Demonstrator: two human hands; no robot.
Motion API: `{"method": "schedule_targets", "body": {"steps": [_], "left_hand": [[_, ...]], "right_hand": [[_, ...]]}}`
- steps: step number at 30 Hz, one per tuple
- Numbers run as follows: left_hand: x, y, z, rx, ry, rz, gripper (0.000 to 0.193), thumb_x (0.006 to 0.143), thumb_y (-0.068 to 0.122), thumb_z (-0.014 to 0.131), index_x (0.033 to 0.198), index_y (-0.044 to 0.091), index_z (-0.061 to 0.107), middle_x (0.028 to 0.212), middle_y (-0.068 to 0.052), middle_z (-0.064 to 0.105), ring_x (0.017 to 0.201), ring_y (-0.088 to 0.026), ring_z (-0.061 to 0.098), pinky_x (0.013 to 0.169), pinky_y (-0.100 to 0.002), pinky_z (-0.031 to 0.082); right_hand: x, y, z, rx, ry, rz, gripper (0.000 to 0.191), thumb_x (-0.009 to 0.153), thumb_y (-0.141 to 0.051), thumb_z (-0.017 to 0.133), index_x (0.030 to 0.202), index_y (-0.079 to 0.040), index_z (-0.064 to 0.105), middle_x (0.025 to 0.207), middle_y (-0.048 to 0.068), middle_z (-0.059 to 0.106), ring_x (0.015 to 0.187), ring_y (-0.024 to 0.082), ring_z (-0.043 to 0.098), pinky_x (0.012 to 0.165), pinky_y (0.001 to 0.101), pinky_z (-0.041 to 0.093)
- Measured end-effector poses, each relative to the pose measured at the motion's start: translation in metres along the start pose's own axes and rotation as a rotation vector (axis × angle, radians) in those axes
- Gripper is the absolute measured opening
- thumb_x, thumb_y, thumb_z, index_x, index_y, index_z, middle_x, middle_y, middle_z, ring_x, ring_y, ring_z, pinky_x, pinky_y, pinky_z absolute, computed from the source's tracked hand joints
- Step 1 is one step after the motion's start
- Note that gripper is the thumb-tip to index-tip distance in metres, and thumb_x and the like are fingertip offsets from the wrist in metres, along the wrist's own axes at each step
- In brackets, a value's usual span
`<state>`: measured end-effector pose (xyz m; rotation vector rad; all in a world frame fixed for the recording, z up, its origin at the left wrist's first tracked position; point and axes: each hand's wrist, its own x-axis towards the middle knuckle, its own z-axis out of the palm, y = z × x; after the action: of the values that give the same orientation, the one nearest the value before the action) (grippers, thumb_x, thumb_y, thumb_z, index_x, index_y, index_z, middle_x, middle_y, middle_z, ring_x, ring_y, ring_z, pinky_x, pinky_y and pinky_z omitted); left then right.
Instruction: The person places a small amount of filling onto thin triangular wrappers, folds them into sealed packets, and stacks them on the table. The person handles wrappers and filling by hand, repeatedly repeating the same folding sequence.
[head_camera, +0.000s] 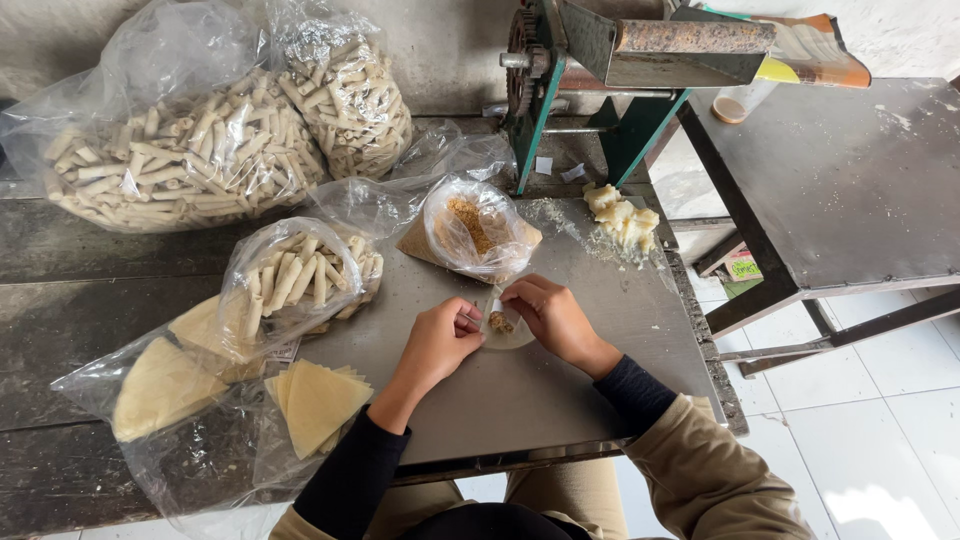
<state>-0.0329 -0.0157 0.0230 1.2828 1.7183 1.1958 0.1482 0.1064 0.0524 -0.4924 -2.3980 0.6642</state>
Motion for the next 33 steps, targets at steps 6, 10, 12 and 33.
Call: {"method": "schedule_targets", "body": {"steps": [6, 10, 12, 33], "left_hand": [[0.000, 0.002, 0.000, 0.009, -0.006, -0.015, 0.028, 0.081, 0.008, 0.079, 0.106, 0.000, 0.069, 0.091, -0.011, 0.079, 0.081, -0.017, 0.078, 0.072, -0.029, 0.061], [0.001, -0.001, 0.002, 0.013, 0.009, 0.017, 0.029, 0.081, 0.010, 0.079, 0.106, 0.000, 0.069, 0.091, -0.011, 0.078, 0.079, -0.016, 0.077, 0.071, -0.028, 0.061], [0.002, -0.001, 0.003, 0.008, 0.004, -0.012, 0.027, 0.085, 0.014, 0.077, 0.107, 0.000, 0.069, 0.089, -0.012, 0.077, 0.075, -0.017, 0.075, 0.068, -0.029, 0.059], [-0.012, 0.013, 0.026, 0.219, 0.136, 0.363, 0.015, 0.084, 0.005, 0.076, 0.096, 0.003, 0.066, 0.091, -0.010, 0.075, 0.082, -0.027, 0.073, 0.072, -0.038, 0.057]], "right_hand": [[-0.015, 0.000, -0.009, -0.236, -0.021, -0.203, 0.027, 0.084, 0.000, 0.069, 0.110, -0.007, 0.070, 0.109, 0.012, 0.070, 0.091, 0.034, 0.071, 0.078, 0.0406, 0.058], [-0.028, 0.005, -0.019, -0.307, -0.020, -0.296, 0.040, 0.078, 0.006, 0.066, 0.115, -0.009, 0.069, 0.113, 0.011, 0.068, 0.094, 0.033, 0.072, 0.082, 0.0412, 0.059], [-0.031, 0.006, -0.023, -0.307, 0.033, -0.270, 0.038, 0.081, 0.007, 0.065, 0.115, -0.009, 0.069, 0.112, 0.012, 0.068, 0.092, 0.033, 0.072, 0.079, 0.0402, 0.059], [-0.041, -0.023, -0.003, -0.239, 0.147, 0.346, 0.014, 0.088, -0.009, 0.074, 0.099, -0.001, 0.070, 0.099, 0.016, 0.069, 0.083, 0.033, 0.069, 0.076, 0.0407, 0.053]]}}
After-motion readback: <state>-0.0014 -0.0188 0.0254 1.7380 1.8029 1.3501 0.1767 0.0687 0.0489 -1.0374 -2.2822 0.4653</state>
